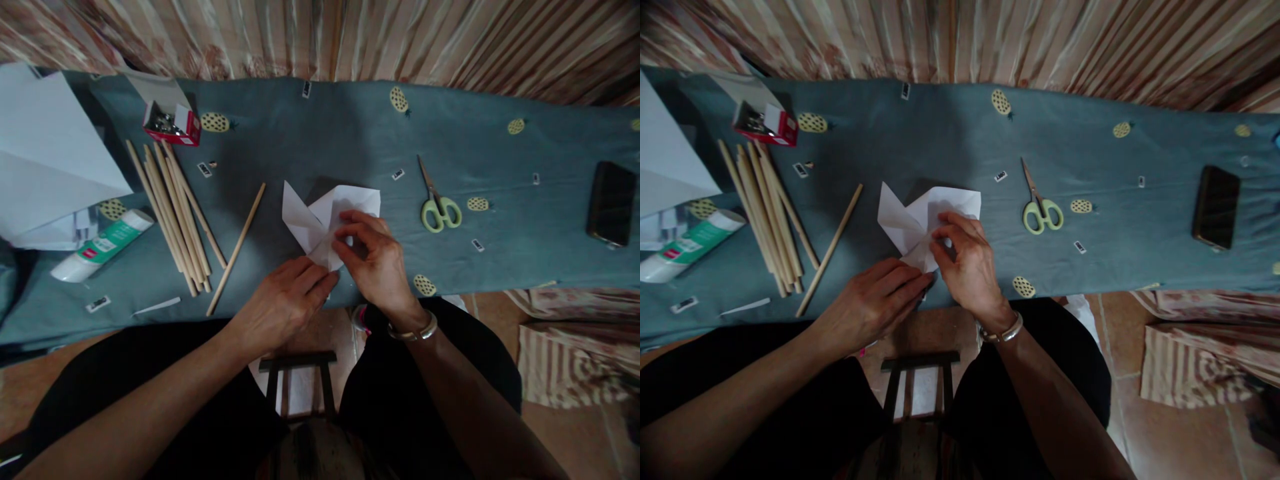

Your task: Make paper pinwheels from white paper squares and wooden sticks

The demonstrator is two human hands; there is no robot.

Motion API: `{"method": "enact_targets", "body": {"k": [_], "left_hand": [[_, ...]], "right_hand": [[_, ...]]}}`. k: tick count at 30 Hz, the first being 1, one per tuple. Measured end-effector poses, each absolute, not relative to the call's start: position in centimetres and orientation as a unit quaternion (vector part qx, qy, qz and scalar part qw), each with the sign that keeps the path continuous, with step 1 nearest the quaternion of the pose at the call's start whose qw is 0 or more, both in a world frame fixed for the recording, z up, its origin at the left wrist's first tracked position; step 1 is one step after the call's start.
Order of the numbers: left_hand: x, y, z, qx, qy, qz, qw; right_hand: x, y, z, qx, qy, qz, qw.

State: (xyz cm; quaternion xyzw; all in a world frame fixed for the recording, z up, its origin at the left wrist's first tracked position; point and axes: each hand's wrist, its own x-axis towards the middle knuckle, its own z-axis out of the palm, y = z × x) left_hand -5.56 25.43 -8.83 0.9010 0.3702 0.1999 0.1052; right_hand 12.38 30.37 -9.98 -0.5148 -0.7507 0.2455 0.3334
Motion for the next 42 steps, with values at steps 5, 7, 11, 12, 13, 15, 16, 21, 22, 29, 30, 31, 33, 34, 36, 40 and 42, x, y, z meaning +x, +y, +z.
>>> {"method": "enact_targets", "body": {"k": [5,7,11,12,13,15,16,21,22,29,30,31,33,34,36,40,42], "left_hand": [[-5.6,25.4,-8.9,0.902,0.365,0.205,0.102],[-5.6,25.4,-8.9,0.902,0.364,0.208,0.102],[-5.6,25.3,-8.9,0.904,0.361,0.206,0.102],[-5.7,25.3,-8.9,0.904,0.361,0.204,0.101],[-5.7,25.3,-8.9,0.905,0.361,0.203,0.101],[-5.7,25.3,-8.9,0.906,0.357,0.202,0.099],[-5.7,25.3,-9.0,0.907,0.356,0.202,0.100],[-5.6,25.3,-9.2,0.904,0.357,0.209,0.106],[-5.6,25.3,-9.2,0.903,0.359,0.209,0.108],[-5.7,25.4,-9.0,0.901,0.362,0.205,0.120],[-5.7,25.4,-9.0,0.901,0.363,0.206,0.122],[-5.7,25.4,-9.0,0.900,0.362,0.208,0.123],[-5.7,25.4,-9.0,0.901,0.360,0.208,0.122],[-5.7,25.4,-9.1,0.901,0.360,0.208,0.121],[-5.7,25.4,-9.1,0.903,0.360,0.206,0.115],[-5.6,25.4,-9.0,0.903,0.363,0.204,0.108],[-5.6,25.5,-8.9,0.901,0.366,0.204,0.113]], "right_hand": [[12.4,30.3,-10.0,-0.512,-0.754,0.240,0.334],[12.4,30.3,-10.0,-0.510,-0.755,0.237,0.336],[12.5,30.2,-10.1,-0.505,-0.760,0.232,0.337],[12.5,30.2,-10.2,-0.503,-0.761,0.232,0.337],[12.5,30.2,-10.2,-0.501,-0.763,0.232,0.337],[12.5,30.2,-10.3,-0.498,-0.764,0.232,0.338],[12.5,30.2,-10.3,-0.498,-0.764,0.232,0.338],[12.6,30.2,-10.4,-0.499,-0.766,0.230,0.333],[12.6,30.2,-10.4,-0.498,-0.768,0.228,0.332],[12.5,29.9,-10.5,-0.490,-0.788,0.187,0.323],[12.5,29.9,-10.5,-0.486,-0.794,0.174,0.321],[12.5,29.8,-10.5,-0.482,-0.802,0.160,0.315],[12.6,29.7,-10.5,-0.472,-0.821,0.132,0.293],[12.6,29.6,-10.4,-0.465,-0.832,0.118,0.278],[12.7,29.3,-10.4,-0.451,-0.853,0.094,0.244],[12.6,28.8,-10.4,-0.455,-0.859,0.080,0.220],[12.4,28.7,-10.5,-0.465,-0.850,0.092,0.232]]}}
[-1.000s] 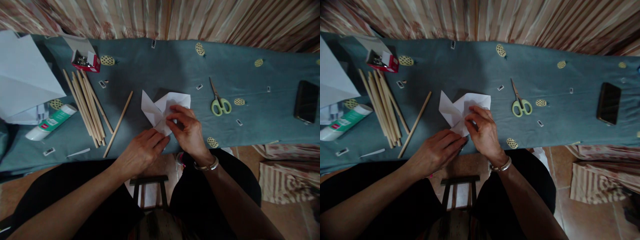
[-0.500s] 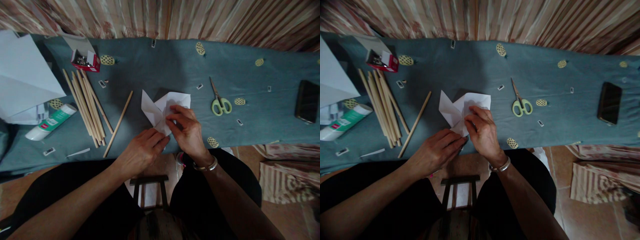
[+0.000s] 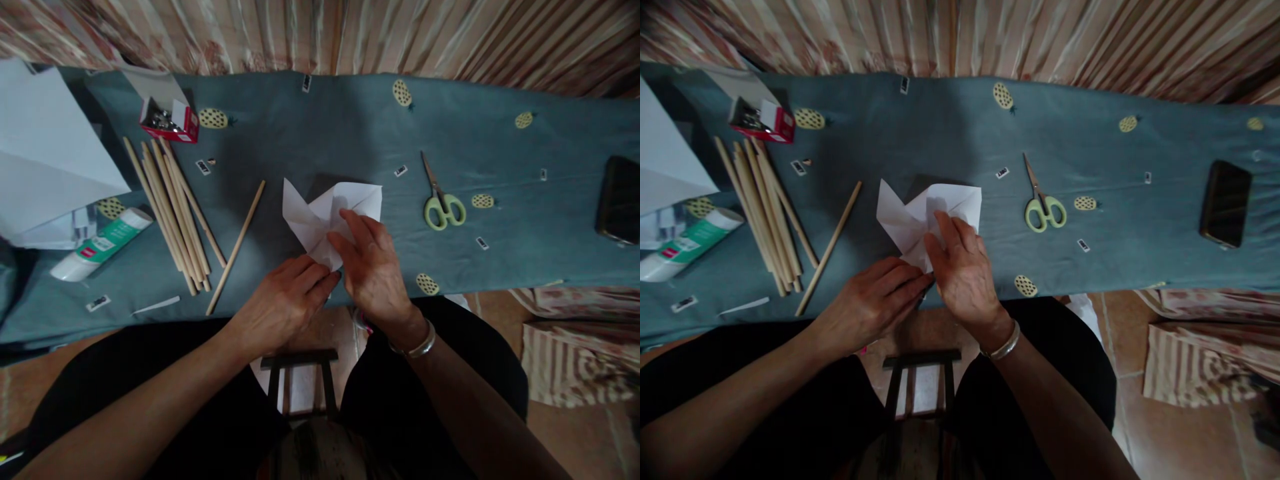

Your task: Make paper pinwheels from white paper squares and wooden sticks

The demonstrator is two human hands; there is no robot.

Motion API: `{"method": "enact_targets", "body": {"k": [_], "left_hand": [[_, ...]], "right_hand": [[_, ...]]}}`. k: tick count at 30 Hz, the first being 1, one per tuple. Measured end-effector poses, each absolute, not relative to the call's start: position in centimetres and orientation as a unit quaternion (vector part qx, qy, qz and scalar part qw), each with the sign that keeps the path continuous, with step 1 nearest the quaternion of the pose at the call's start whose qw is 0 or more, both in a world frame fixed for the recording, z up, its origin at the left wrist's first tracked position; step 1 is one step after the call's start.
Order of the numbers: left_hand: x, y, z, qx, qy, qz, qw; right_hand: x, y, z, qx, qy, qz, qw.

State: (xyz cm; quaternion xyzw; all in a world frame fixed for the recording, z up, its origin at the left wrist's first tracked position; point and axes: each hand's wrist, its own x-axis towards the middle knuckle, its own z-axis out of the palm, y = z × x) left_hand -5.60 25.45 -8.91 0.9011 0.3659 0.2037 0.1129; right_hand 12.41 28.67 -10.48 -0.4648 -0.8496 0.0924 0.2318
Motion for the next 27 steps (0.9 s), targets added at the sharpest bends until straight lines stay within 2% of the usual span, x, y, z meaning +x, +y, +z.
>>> {"method": "enact_targets", "body": {"k": [6,13,27], "left_hand": [[-5.6,25.4,-8.9,0.899,0.371,0.197,0.125],[-5.6,25.4,-8.9,0.896,0.376,0.192,0.137],[-5.5,25.5,-8.7,0.898,0.377,0.187,0.125]], "right_hand": [[12.1,28.3,-11.0,-0.474,-0.829,0.144,0.260],[12.5,27.9,-11.7,-0.458,-0.845,0.098,0.259],[11.9,29.3,-11.1,-0.466,-0.836,0.119,0.265]]}}
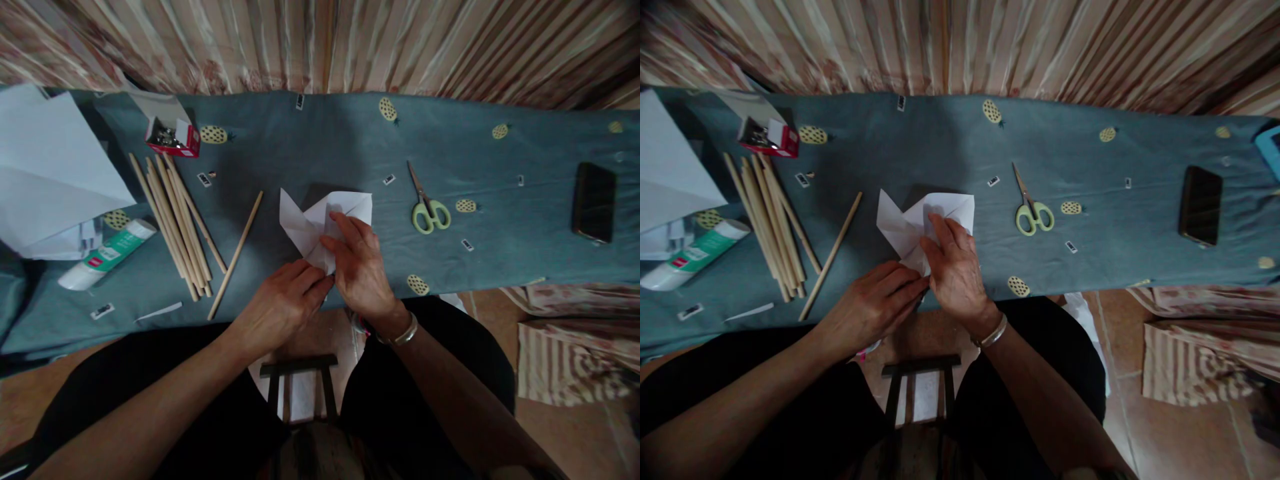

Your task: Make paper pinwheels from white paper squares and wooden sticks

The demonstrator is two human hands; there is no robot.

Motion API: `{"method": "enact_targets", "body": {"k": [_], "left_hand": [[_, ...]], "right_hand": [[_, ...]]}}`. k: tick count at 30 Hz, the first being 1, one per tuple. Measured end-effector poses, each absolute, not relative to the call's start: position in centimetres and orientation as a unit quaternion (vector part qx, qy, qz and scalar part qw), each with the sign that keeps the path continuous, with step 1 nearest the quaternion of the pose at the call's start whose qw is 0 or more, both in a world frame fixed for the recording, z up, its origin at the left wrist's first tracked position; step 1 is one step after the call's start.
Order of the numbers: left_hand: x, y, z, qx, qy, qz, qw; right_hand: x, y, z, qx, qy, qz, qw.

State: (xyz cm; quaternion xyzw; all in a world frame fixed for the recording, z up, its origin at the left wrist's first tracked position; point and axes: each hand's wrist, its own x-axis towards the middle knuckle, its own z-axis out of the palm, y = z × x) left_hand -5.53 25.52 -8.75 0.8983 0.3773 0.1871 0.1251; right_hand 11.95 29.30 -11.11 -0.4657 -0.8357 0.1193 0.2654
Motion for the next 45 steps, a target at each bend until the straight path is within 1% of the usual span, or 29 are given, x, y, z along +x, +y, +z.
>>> {"method": "enact_targets", "body": {"k": [5,7,12,17,22,26,32,35,37,39,42,45], "left_hand": [[-5.4,25.7,-8.9,0.897,0.380,0.207,0.095],[-5.4,25.8,-9.2,0.894,0.382,0.218,0.087],[-5.5,25.8,-9.5,0.889,0.393,0.219,0.088],[-5.7,25.9,-9.6,0.889,0.387,0.226,0.098],[-5.8,26.1,-9.6,0.887,0.387,0.232,0.093],[-5.7,26.4,-9.2,0.885,0.392,0.238,0.084],[-6.1,27.1,-8.3,0.872,0.404,0.267,0.066],[-6.2,27.3,-8.2,0.870,0.408,0.273,0.056],[-6.2,27.3,-8.4,0.871,0.408,0.267,0.055],[-6.1,27.3,-8.8,0.876,0.403,0.258,0.057],[-6.1,27.4,-9.4,0.883,0.391,0.256,0.048],[-6.6,27.8,-9.7,0.881,0.394,0.259,0.029]], "right_hand": [[11.7,29.6,-11.2,-0.464,-0.841,0.097,0.262],[11.8,29.6,-11.1,-0.470,-0.833,0.107,0.272],[12.7,30.4,-10.4,-0.492,-0.767,0.200,0.361],[13.3,32.4,-10.1,-0.520,-0.682,0.264,0.442],[13.1,33.8,-9.8,-0.515,-0.647,0.312,0.468],[13.1,34.3,-9.3,-0.520,-0.640,0.307,0.475],[12.9,34.3,-9.1,-0.517,-0.658,0.311,0.450],[13.2,34.6,-9.0,-0.522,-0.686,0.251,0.441],[13.5,35.2,-9.2,-0.530,-0.715,0.190,0.414],[13.7,35.8,-9.6,-0.533,-0.744,0.152,0.372],[14.0,36.5,-10.1,-0.546,-0.764,0.134,0.315],[14.3,36.5,-9.6,-0.581,-0.749,0.142,0.285]]}}
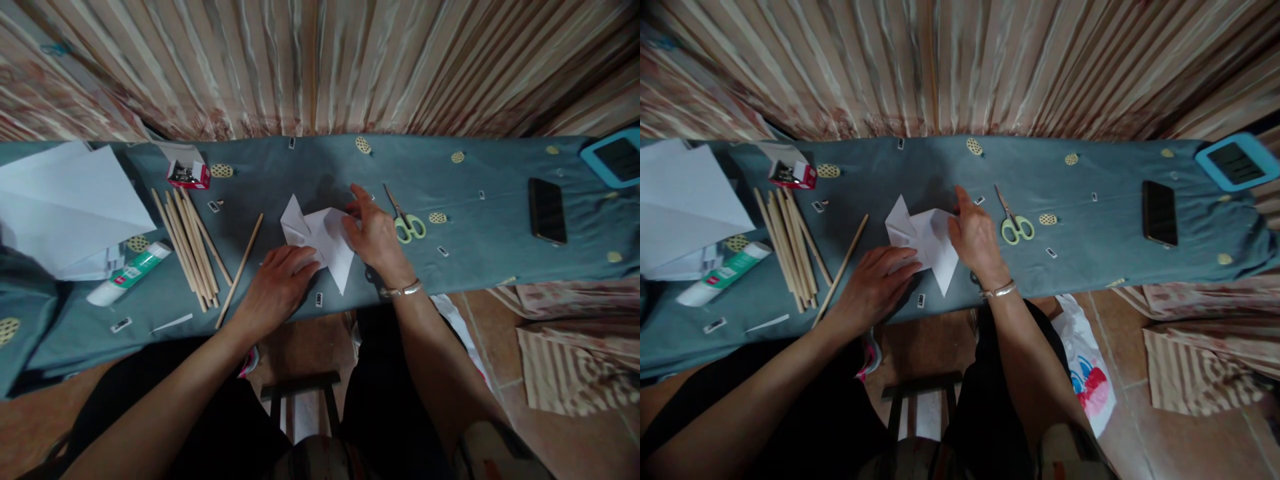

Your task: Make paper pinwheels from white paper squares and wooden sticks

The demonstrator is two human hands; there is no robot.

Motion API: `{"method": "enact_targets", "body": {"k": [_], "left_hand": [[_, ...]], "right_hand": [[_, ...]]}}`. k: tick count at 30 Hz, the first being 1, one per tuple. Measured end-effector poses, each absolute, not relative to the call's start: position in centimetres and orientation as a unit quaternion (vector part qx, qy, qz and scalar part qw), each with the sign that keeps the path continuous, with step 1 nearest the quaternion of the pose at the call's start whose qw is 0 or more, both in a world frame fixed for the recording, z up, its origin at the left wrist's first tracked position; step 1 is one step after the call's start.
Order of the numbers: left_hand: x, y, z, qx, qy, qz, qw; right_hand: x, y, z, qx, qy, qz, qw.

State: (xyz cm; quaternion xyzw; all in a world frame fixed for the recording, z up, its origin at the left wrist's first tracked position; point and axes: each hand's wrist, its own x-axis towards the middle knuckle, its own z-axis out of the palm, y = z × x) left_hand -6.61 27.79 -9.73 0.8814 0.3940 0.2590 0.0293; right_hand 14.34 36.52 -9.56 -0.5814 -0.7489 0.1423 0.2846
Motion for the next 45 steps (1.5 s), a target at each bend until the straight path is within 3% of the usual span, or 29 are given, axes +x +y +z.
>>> {"method": "enact_targets", "body": {"k": [5,14,20,24,33,45], "left_hand": [[-8.0,29.1,-10.2,0.865,0.427,0.263,0.003],[-8.7,30.0,-9.9,0.851,0.451,0.267,-0.034],[-6.9,27.0,-9.3,0.891,0.363,0.261,0.075],[-6.2,26.3,-9.6,0.895,0.374,0.231,0.081],[-5.9,26.1,-9.5,0.902,0.365,0.226,0.048],[-6.3,26.4,-9.4,0.867,0.391,0.285,0.120]], "right_hand": [[15.7,34.8,-7.5,-0.626,-0.704,0.219,0.254],[17.4,29.6,-8.4,-0.608,-0.589,0.480,0.230],[18.3,29.4,-8.1,-0.633,-0.609,0.354,0.321],[17.7,29.1,-7.7,-0.582,-0.638,0.353,0.359],[17.1,28.8,-7.4,-0.491,-0.787,0.229,0.295],[17.6,28.9,-7.9,-0.467,-0.826,0.215,0.231]]}}
